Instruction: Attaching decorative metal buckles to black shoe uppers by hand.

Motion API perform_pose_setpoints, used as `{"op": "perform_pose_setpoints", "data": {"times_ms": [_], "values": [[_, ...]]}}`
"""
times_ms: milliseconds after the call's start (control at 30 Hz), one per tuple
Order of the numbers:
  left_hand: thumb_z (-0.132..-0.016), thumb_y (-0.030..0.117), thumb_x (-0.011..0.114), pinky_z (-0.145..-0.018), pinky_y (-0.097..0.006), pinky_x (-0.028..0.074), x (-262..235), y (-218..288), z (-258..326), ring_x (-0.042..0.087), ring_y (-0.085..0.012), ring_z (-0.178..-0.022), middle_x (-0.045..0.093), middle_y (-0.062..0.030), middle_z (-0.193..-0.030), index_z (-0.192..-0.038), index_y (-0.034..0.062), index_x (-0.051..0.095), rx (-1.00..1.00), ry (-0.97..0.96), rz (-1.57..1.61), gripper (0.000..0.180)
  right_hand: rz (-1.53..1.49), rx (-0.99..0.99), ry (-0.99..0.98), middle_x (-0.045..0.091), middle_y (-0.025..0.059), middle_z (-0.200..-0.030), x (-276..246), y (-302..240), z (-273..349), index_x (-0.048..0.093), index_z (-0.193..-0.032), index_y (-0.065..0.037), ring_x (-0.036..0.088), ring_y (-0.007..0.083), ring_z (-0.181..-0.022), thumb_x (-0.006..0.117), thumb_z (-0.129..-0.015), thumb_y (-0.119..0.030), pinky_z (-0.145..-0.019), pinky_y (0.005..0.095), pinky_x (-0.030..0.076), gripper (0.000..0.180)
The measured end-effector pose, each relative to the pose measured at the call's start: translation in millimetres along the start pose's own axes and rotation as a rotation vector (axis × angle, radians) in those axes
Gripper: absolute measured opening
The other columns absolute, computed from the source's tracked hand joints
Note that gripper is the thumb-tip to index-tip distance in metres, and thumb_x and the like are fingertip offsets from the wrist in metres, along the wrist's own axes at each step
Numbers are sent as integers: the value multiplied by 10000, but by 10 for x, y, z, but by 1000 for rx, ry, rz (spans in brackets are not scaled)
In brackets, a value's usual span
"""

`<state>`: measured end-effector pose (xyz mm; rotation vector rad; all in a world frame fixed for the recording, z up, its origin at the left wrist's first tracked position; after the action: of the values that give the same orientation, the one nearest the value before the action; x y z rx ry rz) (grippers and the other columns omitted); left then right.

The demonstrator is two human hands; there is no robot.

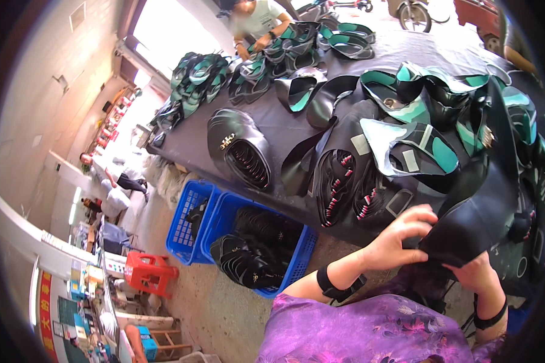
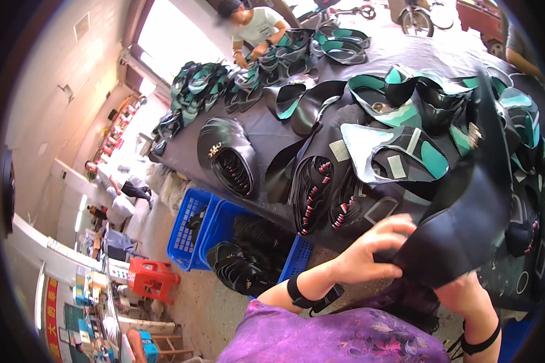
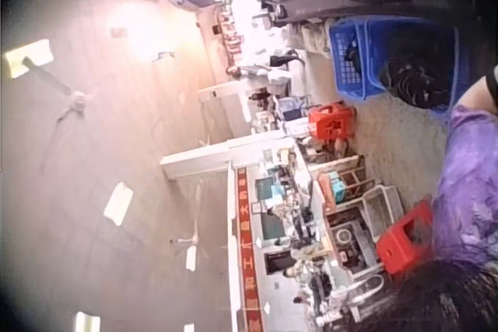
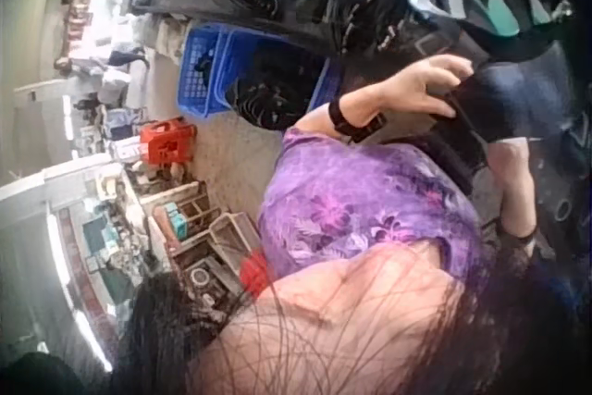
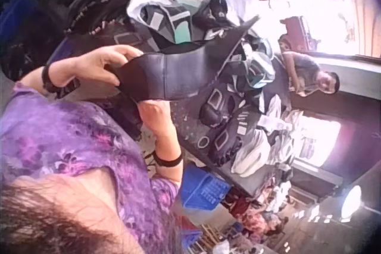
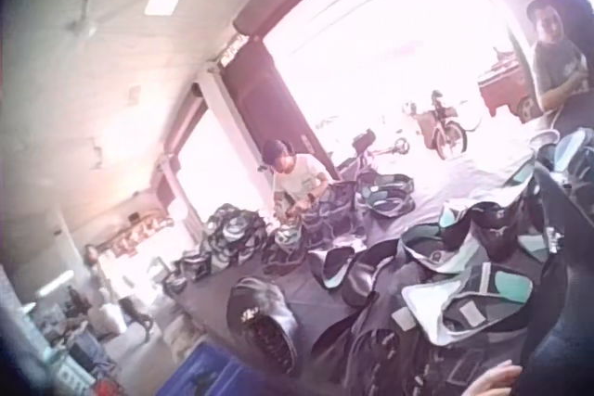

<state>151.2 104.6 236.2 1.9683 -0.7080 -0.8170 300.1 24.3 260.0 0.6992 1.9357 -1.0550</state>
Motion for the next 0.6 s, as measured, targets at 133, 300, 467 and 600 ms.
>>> {"op": "perform_pose_setpoints", "data": {"times_ms": [133,300,467,600], "values": [[-661,141,699,-1026,-487,105,112,362,35,328,-297,-1217,463,-93,-1181,-843,78,601,125,-19,-177,215,-732,256,-30,589,84,-1013,5,47,4,606,-1006,-64,558,252,-935,636,-699,3,-806,333,443,315],[-719,162,653,-1032,-475,53,84,891,225,555,-236,-1006,632,-14,-854,-805,79,557,316,277,-747,153,-455,-18,-83,560,116,-1023,21,48,-70,576,-1042,-56,544,265,-934,619,-694,7,-815,335,433,356],[-719,208,688,-1005,-474,159,-286,1157,541,604,-188,-729,616,-61,-772,-769,42,556,209,496,-1551,218,-472,60,253,505,106,-943,-188,62,-234,554,-953,-33,516,282,-841,653,-593,-2,-751,353,423,375],[-715,153,661,-997,-467,193,-896,930,829,554,-181,-754,559,-18,-732,-757,76,554,-69,644,-1799,139,-220,-3,129,516,104,-918,-20,220,-33,567,-869,-40,509,276,-800,649,-575,0,-705,342,424,308]]}}
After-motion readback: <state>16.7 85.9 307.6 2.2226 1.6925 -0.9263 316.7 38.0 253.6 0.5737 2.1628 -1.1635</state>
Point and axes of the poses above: each hand's wrist, its own z-axis away from the middle knuckle, its own x-axis out of the palm, y = z × x, the point moved 5 cm from there along -z, towards the middle knuckle
